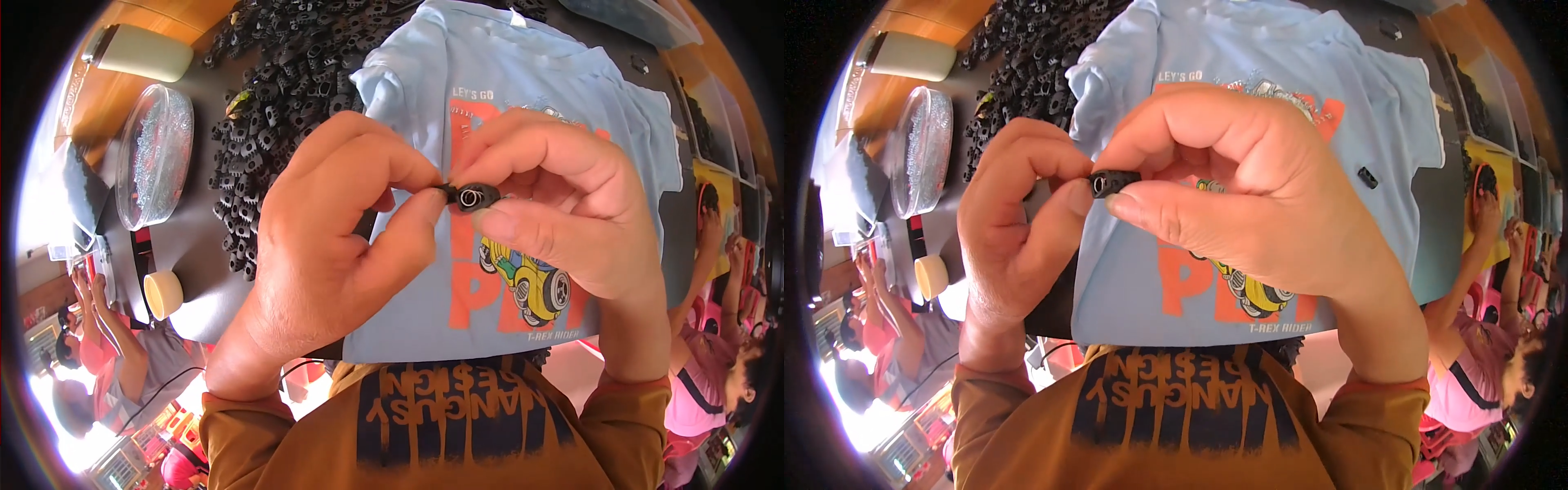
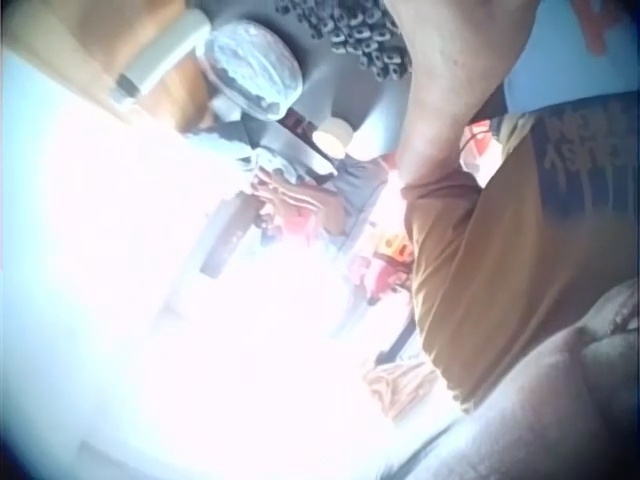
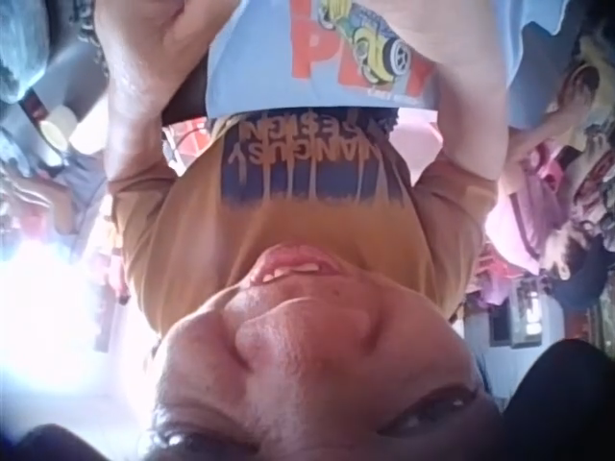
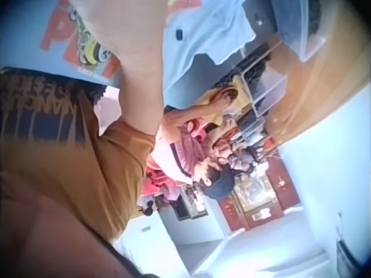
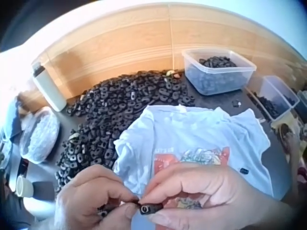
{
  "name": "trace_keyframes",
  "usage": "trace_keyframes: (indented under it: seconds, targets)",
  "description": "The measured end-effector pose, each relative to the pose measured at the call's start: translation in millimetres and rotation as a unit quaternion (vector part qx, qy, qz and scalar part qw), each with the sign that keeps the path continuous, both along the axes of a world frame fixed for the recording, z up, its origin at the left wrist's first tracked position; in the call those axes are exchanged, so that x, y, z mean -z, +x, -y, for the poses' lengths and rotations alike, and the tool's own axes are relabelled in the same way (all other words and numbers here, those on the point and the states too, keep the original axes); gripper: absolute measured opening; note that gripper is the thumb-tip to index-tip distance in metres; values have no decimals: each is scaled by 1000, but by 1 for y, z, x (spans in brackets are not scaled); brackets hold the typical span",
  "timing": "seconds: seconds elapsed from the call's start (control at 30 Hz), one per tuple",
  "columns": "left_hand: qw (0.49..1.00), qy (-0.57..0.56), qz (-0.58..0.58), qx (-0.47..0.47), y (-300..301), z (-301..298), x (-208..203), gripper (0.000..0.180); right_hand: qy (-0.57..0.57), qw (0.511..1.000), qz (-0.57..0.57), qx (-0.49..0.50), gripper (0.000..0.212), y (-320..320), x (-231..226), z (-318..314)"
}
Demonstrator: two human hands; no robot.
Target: Assembling plastic cord locks by manually inserting springs and toggles into the housing.
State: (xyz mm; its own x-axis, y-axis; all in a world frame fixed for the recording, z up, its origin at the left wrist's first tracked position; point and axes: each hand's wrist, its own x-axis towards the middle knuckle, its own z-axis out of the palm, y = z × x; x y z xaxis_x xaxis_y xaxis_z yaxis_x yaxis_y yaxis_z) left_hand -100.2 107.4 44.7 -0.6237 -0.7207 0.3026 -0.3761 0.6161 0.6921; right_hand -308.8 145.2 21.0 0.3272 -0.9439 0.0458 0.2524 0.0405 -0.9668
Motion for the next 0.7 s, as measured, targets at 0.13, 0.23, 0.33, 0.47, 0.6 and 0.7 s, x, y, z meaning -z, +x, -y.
trace_keyframes:
  seconds: [0.13,0.23,0.33,0.47,0.6,0.7]
  targets:
    - [971,206,-91,-76,-3,-11,5,11,33,999,0,7,22,2,-1,-2]
    - [943,280,-162,-75,-3,-13,8,15,47,999,4,18,20,7,-1,-2]
    - [911,323,-239,-91,-6,-13,14,19,37,998,25,53,18,11,2,0]
    - [897,349,-262,-64,-6,-13,17,22,20,998,25,47,17,10,3,0]
    - [924,298,-235,-39,2,-7,16,21,7,999,20,47,17,8,4,0]
    - [880,355,-309,-64,6,-8,13,20,21,998,-4,52,18,7,2,0]
